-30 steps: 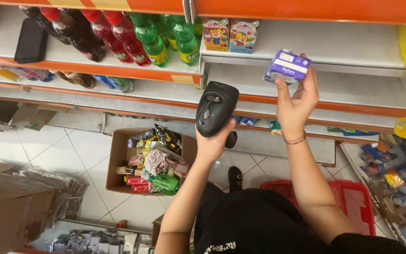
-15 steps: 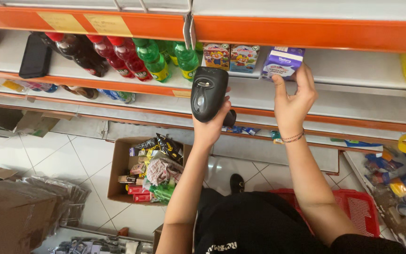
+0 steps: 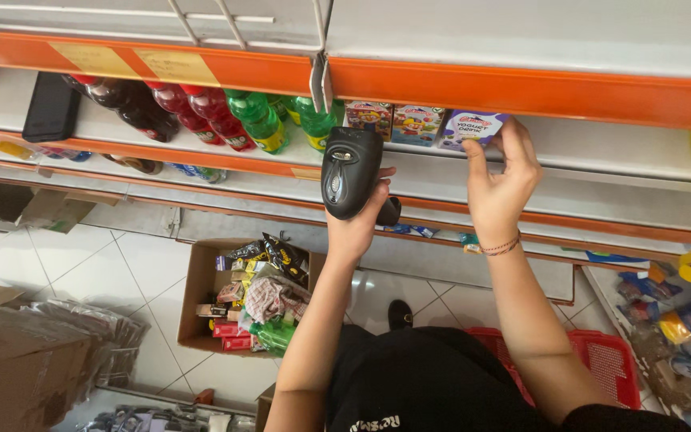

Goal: The person wipes a shelf with a cloth, then picks up various drink and snack items from a box on the floor and scans them with a handheld barcode scanner before placing them on the shelf.

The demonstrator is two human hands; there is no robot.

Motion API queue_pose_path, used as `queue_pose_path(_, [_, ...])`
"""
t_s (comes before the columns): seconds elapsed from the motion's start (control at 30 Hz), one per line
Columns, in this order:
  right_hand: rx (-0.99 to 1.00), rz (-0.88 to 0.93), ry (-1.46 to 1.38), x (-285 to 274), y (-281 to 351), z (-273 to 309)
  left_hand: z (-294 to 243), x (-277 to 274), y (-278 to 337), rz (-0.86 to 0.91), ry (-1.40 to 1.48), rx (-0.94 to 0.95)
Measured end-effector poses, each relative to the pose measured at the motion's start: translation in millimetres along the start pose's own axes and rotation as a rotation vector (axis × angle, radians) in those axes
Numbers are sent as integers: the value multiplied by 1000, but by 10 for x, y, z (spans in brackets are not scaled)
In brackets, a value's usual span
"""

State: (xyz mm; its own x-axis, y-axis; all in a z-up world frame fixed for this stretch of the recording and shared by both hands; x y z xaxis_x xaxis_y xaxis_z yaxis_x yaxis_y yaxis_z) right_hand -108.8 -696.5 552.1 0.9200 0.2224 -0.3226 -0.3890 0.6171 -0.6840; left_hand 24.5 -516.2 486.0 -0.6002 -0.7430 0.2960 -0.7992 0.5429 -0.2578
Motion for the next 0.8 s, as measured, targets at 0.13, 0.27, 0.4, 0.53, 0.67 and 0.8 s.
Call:
queue_pose_path(0.13, [-2, -3, -4, 19, 14, -4, 31, 3, -20, -12, -4, -34])
queue_pose_path(0.27, [-12, -20, 57, 37, 10, 19, 27, -10, -12, -7, -5, -23])
queue_pose_path(0.4, [-13, -7, 56, 41, 1, 52, 36, -18, -21, -3, -7, -19])
queue_pose_path(0.53, [-13, 14, 61, 69, 1, 69, 32, -11, -16, -8, 7, -17])
queue_pose_path(0.67, [-14, 33, 65, 67, 30, 18, -29, -3, -6, -28, 11, -22])
queue_pose_path(0.8, [-100, -26, -79, -34, 277, 12, -46, -165, 218, -84, 35, -39])
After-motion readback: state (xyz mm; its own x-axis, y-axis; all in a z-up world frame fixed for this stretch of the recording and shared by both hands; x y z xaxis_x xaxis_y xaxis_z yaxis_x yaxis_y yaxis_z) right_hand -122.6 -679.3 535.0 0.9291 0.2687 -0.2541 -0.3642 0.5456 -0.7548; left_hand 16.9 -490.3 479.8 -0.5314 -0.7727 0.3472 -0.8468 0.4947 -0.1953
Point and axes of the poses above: each hand's wrist, its own y-axis away from the middle knuckle, its own x-axis out of the palm, z = x × y, the point moved 8 cm from there along -y, towards the middle knuckle, and after that the axes turned 5 degrees about y, right-handed, at the moved point
